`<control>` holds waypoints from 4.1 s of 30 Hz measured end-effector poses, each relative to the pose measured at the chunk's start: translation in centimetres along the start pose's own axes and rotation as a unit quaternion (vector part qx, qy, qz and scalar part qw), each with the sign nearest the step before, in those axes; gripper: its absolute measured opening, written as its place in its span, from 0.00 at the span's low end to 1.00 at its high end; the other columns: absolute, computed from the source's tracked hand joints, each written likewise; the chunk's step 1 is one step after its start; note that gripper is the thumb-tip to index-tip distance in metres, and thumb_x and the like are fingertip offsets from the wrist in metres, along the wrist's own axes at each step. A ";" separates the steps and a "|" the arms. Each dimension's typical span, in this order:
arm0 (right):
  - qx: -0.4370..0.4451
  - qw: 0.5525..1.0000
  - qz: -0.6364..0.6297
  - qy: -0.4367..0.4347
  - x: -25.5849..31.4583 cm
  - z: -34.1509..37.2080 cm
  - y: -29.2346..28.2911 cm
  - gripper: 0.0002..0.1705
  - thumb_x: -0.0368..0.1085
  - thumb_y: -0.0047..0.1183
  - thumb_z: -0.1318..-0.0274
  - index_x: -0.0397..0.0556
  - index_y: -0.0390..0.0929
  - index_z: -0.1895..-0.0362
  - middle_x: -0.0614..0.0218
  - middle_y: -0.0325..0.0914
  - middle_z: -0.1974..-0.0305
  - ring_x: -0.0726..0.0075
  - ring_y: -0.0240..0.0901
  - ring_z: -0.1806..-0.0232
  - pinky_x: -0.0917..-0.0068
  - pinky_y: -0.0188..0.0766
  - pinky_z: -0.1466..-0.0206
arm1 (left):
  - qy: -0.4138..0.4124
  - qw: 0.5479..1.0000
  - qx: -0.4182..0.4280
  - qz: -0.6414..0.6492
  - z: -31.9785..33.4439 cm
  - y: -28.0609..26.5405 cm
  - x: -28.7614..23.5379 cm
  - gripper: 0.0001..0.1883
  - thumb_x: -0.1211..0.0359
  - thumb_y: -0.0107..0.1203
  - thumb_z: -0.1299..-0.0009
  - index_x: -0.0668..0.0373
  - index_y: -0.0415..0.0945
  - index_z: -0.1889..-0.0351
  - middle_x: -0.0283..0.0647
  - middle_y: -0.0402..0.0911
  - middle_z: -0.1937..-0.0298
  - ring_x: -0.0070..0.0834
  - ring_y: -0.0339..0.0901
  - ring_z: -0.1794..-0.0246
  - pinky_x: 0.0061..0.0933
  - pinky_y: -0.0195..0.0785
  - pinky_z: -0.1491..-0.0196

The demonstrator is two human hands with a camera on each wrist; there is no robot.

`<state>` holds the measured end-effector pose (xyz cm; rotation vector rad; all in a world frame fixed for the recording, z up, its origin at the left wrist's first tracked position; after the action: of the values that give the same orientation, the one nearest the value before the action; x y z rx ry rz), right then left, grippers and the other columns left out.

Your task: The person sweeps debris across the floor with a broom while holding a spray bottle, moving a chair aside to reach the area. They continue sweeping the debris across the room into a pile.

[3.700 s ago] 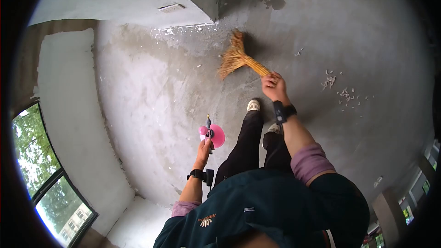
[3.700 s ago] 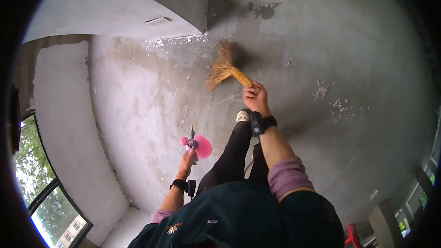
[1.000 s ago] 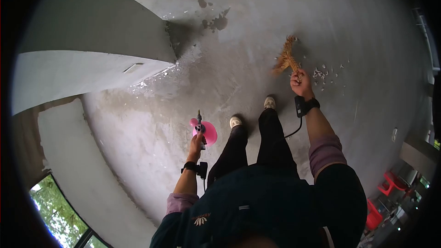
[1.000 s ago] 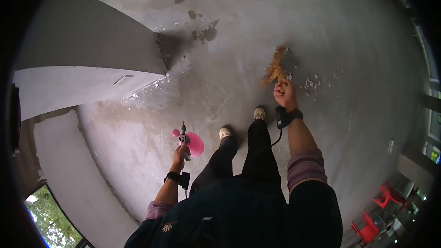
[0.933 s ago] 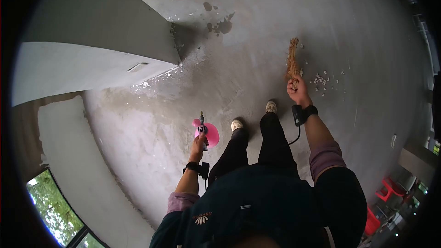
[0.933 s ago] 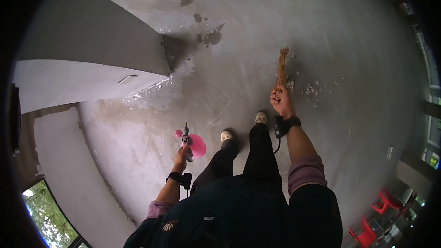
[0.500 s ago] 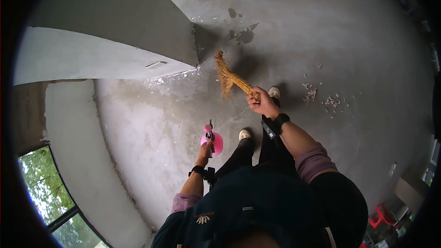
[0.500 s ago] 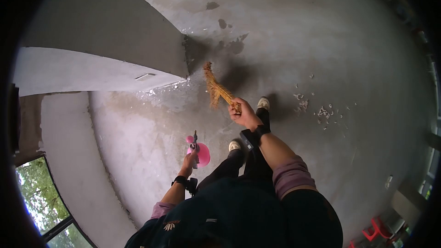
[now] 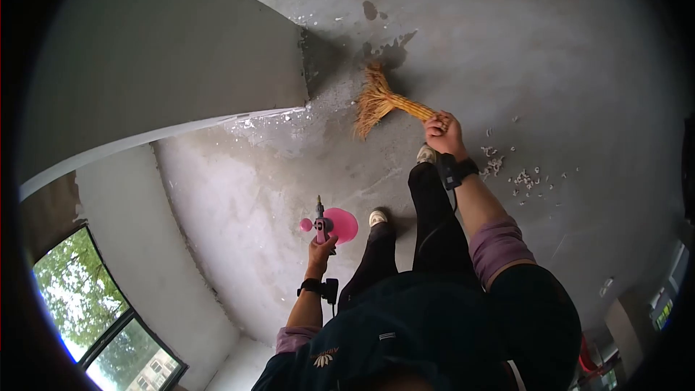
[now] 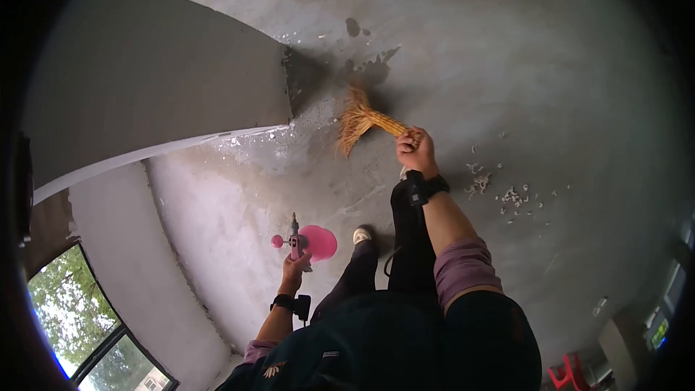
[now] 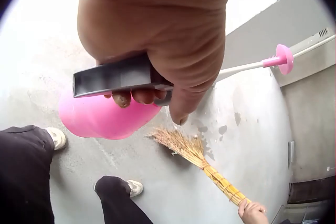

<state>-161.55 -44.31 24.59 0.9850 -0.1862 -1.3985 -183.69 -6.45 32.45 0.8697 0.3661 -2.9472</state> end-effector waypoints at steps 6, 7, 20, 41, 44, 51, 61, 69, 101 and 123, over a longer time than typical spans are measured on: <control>0.005 0.987 -0.060 -0.147 13.8 11.7 1.3 0.21 0.39 0.48 0.52 0.38 0.58 0.58 0.72 0.65 0.78 0.81 0.61 0.86 0.86 0.54 0.87 | 0.014 0.997 0.019 -0.076 -2.2 5.9 -4.5 0.10 0.67 0.61 0.47 0.58 0.71 0.74 0.31 0.70 0.82 0.17 0.66 0.83 0.18 0.58 0.81; 0.015 0.984 -0.026 -0.175 15.3 13.3 1.8 0.20 0.39 0.49 0.52 0.40 0.60 0.60 0.72 0.65 0.78 0.81 0.61 0.86 0.86 0.54 0.87 | 0.012 0.997 0.025 -0.078 -2.4 6.9 -5.4 0.10 0.67 0.61 0.47 0.58 0.71 0.74 0.31 0.70 0.82 0.17 0.67 0.83 0.19 0.58 0.81; 0.050 0.976 0.160 -0.137 9.0 11.4 8.4 0.12 0.43 0.45 0.51 0.48 0.63 0.74 0.71 0.65 0.80 0.78 0.59 0.86 0.83 0.50 0.88 | 0.057 0.986 0.033 -0.152 -5.6 12.4 -15.8 0.10 0.66 0.61 0.48 0.58 0.72 0.72 0.30 0.71 0.79 0.17 0.68 0.80 0.21 0.62 0.76; -0.121 0.942 0.111 -0.294 20.4 15.7 8.0 0.11 0.43 0.46 0.52 0.52 0.64 0.78 0.75 0.63 0.84 0.80 0.59 0.88 0.85 0.49 0.89 | 0.036 0.973 0.017 -0.225 -12.6 10.8 -23.3 0.10 0.67 0.59 0.49 0.62 0.72 0.74 0.33 0.72 0.82 0.22 0.69 0.82 0.24 0.62 0.78; -0.153 0.932 0.159 -0.289 16.6 13.2 10.9 0.11 0.42 0.47 0.53 0.52 0.65 0.79 0.74 0.64 0.84 0.78 0.59 0.88 0.84 0.49 0.89 | 0.002 0.980 0.022 -0.199 -14.6 12.3 -25.4 0.10 0.66 0.59 0.50 0.61 0.71 0.76 0.33 0.71 0.83 0.21 0.69 0.82 0.25 0.62 0.78; -0.014 0.963 0.163 -0.215 14.6 2.6 22.0 0.16 0.46 0.45 0.51 0.50 0.63 0.83 0.74 0.58 0.88 0.78 0.55 0.89 0.82 0.49 0.87 | 0.138 0.921 0.086 -0.354 -19.1 17.0 -34.5 0.14 0.61 0.57 0.47 0.59 0.71 0.67 0.36 0.72 0.79 0.25 0.70 0.77 0.27 0.63 0.74; 0.085 0.970 -0.142 -0.177 21.9 -3.9 22.1 0.12 0.39 0.48 0.54 0.47 0.61 0.71 0.74 0.64 0.80 0.82 0.58 0.86 0.84 0.48 0.85 | 0.130 0.924 0.102 -0.346 -22.8 23.1 -42.6 0.19 0.61 0.60 0.50 0.67 0.74 0.66 0.38 0.76 0.74 0.24 0.71 0.73 0.27 0.65 0.68; -0.017 0.914 -0.139 -0.381 26.7 11.3 13.0 0.10 0.41 0.47 0.53 0.51 0.64 0.77 0.75 0.64 0.82 0.80 0.58 0.86 0.84 0.50 0.87 | 0.186 0.871 0.169 -0.421 -27.1 27.8 -42.9 0.21 0.60 0.60 0.51 0.69 0.75 0.66 0.46 0.78 0.73 0.30 0.75 0.70 0.31 0.67 0.65; 0.039 0.870 -0.223 -0.438 46.3 30.4 9.1 0.07 0.39 0.48 0.53 0.55 0.64 0.76 0.76 0.65 0.82 0.81 0.61 0.86 0.86 0.53 0.88 | 0.054 0.829 0.373 -0.412 -12.6 62.9 -47.2 0.15 0.56 0.50 0.38 0.59 0.70 0.71 0.32 0.69 0.76 0.21 0.65 0.74 0.23 0.58 0.66; 0.045 0.877 -0.286 -0.383 36.2 26.9 8.3 0.08 0.40 0.47 0.53 0.52 0.64 0.76 0.73 0.61 0.83 0.81 0.57 0.87 0.86 0.50 0.88 | 0.115 0.672 0.469 -0.561 -6.8 83.8 -47.1 0.16 0.57 0.49 0.37 0.61 0.72 0.74 0.32 0.70 0.81 0.19 0.66 0.80 0.21 0.60 0.73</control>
<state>-164.54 -89.59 31.10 0.5115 -0.5853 -2.3096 -131.16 -87.17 34.61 1.4936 -1.2690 -4.1538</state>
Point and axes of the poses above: each hand's wrist, its own z-axis away from the middle knuckle, its own y-axis out of the palm, x = y × z, the point moved 10 cm from there along -z, towards the middle knuckle
